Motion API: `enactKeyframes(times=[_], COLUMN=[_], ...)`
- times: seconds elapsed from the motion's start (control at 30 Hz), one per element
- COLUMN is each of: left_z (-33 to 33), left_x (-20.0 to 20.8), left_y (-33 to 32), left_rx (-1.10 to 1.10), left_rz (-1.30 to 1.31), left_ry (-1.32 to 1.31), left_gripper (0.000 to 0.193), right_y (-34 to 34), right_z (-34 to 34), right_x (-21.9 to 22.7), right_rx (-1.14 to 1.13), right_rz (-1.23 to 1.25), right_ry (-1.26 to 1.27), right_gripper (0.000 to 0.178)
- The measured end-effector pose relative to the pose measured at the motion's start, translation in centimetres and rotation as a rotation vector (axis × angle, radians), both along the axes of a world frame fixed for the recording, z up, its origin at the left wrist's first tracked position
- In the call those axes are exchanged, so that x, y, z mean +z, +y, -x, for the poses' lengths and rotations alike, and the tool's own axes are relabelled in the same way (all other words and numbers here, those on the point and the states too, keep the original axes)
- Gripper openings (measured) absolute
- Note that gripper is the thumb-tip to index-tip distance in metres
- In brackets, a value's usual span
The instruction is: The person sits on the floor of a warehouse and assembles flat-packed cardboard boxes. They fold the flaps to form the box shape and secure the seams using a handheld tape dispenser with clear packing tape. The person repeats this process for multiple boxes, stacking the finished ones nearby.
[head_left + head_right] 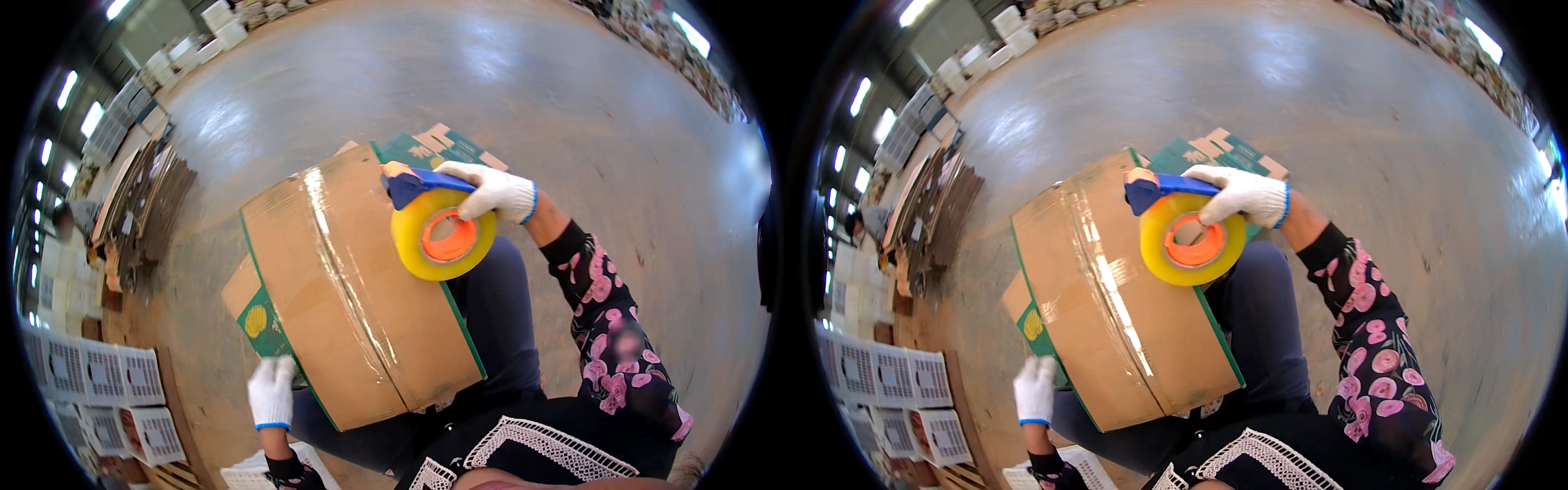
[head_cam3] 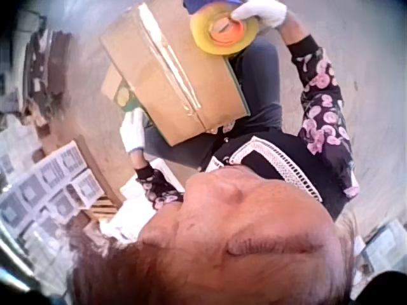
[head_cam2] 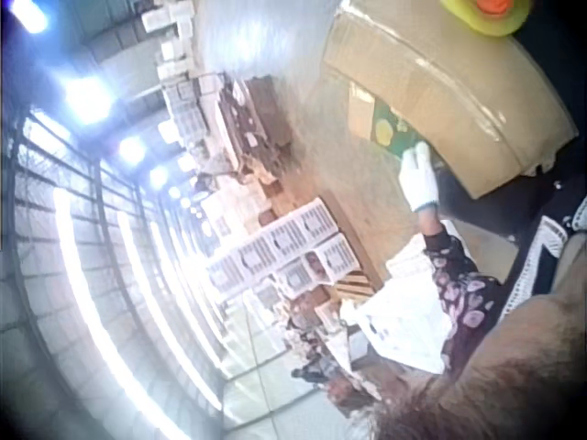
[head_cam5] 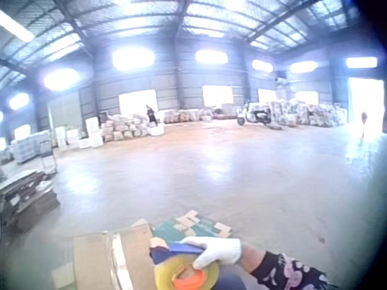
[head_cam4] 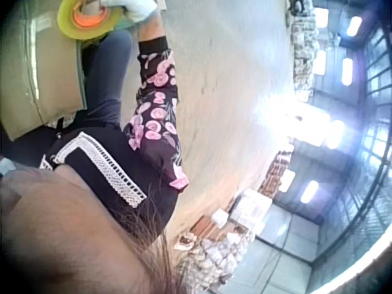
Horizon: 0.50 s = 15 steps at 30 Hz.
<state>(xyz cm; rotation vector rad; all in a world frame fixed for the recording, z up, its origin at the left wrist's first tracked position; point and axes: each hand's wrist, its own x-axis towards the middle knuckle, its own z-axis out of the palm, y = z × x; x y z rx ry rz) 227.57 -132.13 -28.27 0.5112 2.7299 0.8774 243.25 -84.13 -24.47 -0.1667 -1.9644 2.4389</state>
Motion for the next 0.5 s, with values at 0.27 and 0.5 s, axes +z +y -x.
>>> enactKeyframes(times=[0.27, 0.5], left_z=[1.1, 2.1], left_x=[6.4, 6.7], left_y=[11.7, 13.8], left_rx=[-0.296, -0.389], left_rz=[-1.112, -0.948], left_ry=[-0.885, -0.785], left_gripper=[0.053, 0.031], right_y=[-5.6, -8.6], right_z=[3.3, 4.3], right_x=[9.7, 10.9], right_rx=[0.080, 0.176], right_rz=[-1.074, -1.303], right_ry=[0.344, 0.465], right_gripper=[0.070, 0.067])
